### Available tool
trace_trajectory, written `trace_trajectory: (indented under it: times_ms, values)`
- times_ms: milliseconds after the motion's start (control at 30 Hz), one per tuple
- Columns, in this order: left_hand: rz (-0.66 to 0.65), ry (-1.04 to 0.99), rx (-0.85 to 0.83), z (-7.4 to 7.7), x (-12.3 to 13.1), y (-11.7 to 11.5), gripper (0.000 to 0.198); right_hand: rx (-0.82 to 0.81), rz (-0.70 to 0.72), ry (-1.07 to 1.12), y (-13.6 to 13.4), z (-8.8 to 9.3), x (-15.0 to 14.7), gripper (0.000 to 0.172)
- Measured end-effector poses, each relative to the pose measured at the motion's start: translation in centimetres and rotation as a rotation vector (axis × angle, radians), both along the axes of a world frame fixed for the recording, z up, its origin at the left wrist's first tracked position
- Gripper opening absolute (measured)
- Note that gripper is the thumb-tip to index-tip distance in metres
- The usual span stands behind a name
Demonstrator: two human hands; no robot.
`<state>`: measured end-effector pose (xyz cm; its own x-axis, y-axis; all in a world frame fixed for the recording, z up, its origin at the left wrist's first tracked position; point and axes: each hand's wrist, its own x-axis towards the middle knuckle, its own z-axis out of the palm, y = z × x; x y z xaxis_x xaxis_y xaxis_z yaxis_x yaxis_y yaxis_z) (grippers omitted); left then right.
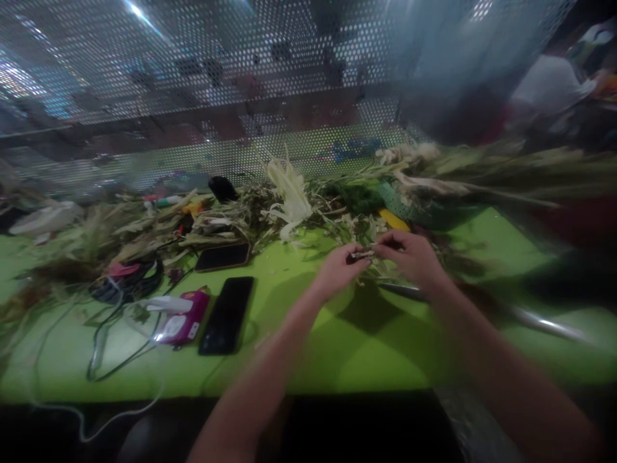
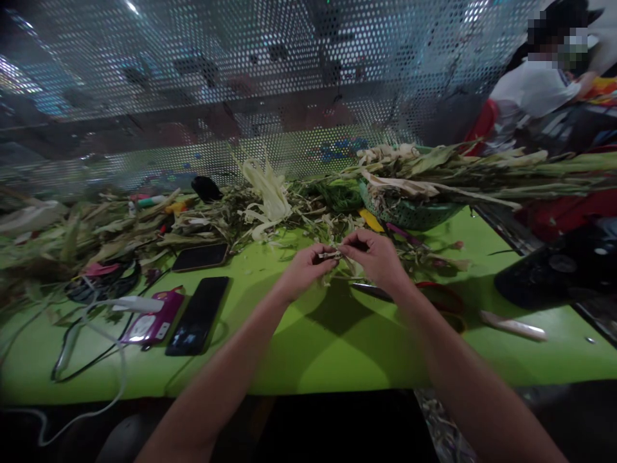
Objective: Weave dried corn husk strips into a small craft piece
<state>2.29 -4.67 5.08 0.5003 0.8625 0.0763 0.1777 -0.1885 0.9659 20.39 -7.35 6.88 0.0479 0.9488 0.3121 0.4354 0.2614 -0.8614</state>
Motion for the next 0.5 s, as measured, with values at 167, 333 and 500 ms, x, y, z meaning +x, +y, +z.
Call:
trace_trajectory:
  times_ms: [167,333,500]
  values:
    - [0.026,-0.074,-0.054,-0.14,0.13,-0.08,0.022,-0.024,0.037,0.072,-0.10,-0.02,-0.05,0.022]
    - [0.091,-0.155,-0.116,-0.14,0.24,-0.10,0.021,-0.137,0.069,0.084,-0.27,0.00,-0.14,0.029]
    - [0.111,-0.181,-0.140,-0.21,0.11,-0.09,0.023,-0.146,0.067,0.150,-0.11,-0.07,-0.38,0.031]
